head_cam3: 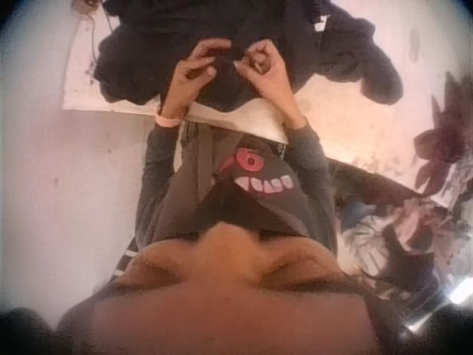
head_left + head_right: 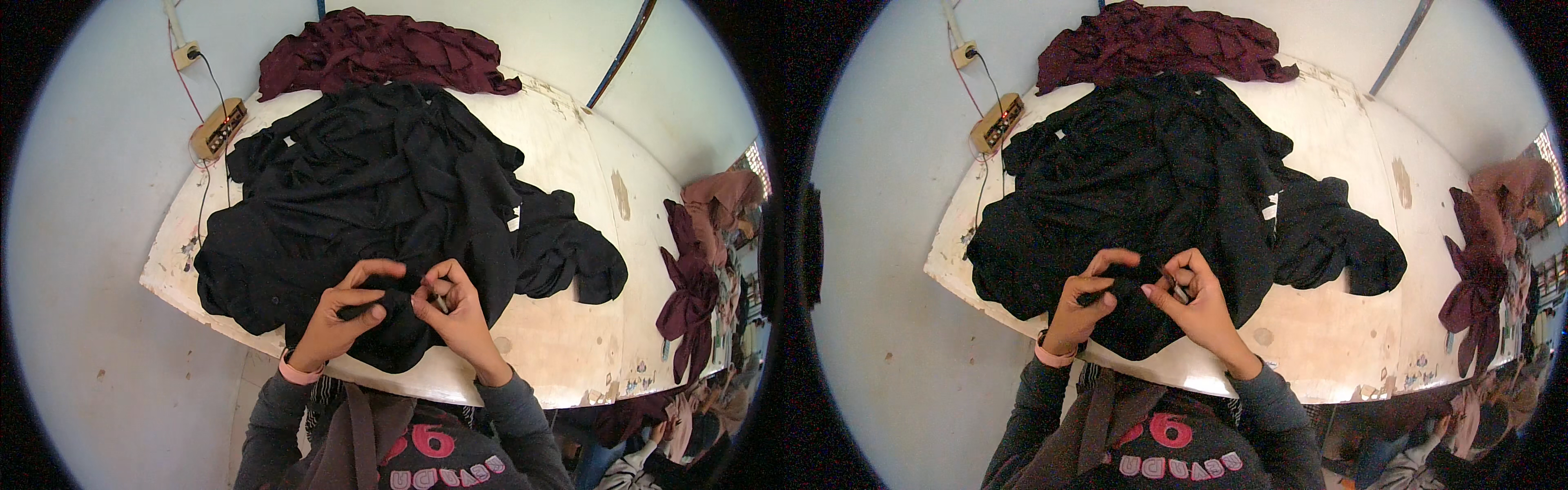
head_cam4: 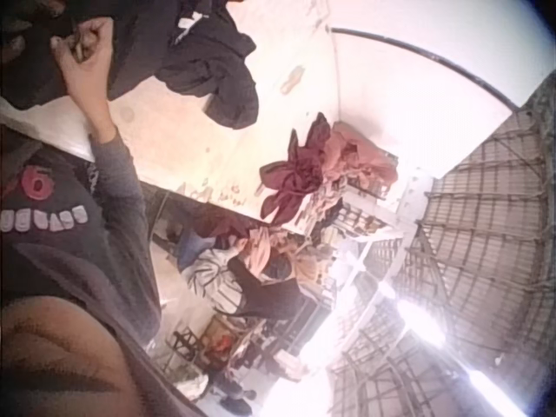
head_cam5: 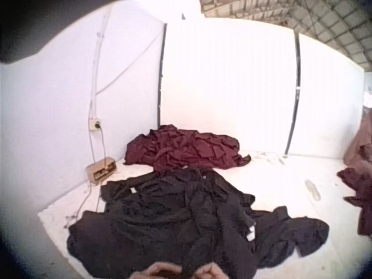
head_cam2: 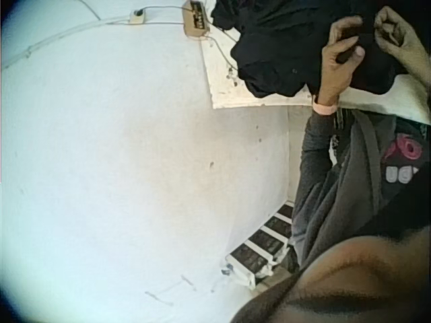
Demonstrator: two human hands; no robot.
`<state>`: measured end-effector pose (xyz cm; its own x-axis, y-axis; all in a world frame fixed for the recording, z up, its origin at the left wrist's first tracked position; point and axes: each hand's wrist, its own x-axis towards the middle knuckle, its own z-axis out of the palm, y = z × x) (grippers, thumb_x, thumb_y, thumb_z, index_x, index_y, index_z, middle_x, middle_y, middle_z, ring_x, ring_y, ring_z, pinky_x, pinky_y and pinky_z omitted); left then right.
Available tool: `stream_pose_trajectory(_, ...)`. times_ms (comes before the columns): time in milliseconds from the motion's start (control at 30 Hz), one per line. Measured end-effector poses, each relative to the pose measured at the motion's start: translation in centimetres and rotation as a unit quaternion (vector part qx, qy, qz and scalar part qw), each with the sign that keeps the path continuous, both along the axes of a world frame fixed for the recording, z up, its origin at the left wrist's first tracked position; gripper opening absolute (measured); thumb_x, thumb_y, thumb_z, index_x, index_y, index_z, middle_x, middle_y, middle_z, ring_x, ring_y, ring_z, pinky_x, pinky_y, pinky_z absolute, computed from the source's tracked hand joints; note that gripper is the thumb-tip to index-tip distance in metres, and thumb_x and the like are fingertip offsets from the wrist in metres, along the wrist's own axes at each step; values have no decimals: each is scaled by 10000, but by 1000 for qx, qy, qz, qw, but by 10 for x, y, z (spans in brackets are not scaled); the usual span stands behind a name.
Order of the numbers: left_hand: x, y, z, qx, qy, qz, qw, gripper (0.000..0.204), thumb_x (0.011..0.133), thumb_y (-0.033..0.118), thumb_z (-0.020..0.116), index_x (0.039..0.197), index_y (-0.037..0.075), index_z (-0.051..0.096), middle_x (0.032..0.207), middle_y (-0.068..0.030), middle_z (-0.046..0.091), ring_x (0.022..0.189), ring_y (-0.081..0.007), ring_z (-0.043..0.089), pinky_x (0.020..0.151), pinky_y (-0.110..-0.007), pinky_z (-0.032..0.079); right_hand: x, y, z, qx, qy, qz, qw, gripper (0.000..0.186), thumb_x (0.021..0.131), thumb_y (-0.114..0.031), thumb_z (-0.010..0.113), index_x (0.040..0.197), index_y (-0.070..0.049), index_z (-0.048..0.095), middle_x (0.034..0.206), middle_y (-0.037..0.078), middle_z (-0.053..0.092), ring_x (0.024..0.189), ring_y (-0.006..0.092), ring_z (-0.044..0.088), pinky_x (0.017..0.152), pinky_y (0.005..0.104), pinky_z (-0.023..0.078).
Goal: The person uses a small blade to cut a black garment on a white table. They repeatedly lift, fold, and trim sections of the fabric, then place the cut pieces aside. The task continues with consistent hand movements and tool use throughout the clip.
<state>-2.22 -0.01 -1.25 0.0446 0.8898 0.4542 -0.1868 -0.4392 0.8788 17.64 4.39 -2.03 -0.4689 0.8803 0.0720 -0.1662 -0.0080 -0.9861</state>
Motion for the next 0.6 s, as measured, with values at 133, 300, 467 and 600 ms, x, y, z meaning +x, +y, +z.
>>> stream_pose_trajectory(133,-2,-9,-3,-47,86,92,991,190,826,20,813,1013,7,780,944,-58,661,882,-128,605,803,-262,472,5,-1,12,136,-83,-109,981,364,870,-100,804,1087,-52,516,860,18,644,776,67,578,675,222,447)
stream_pose_trajectory(300,5,-11,2,0,159,203,966,226,713,-52,852,913,-9,757,870,-60,633,772,-138,585,661,-270,454,9,-15,38,293,-181,-139,929,232,828,-142,816,992,-43,685,785,61,695,620,150,642,570,281,468)
stream_pose_trajectory(467,12,-13,6,50,232,221,946,252,744,-55,844,982,3,785,862,-56,630,741,-122,602,616,-235,451,9,-22,57,418,-273,-123,858,221,808,-177,822,981,-90,715,781,46,709,580,201,655,526,311,432)
stream_pose_trajectory(600,12,-17,5,50,250,226,940,276,730,-73,843,986,9,787,859,-60,627,737,-123,600,609,-234,448,11,-26,63,447,-321,-109,828,234,773,-129,842,961,-50,729,847,55,746,610,173,664,553,263,399)
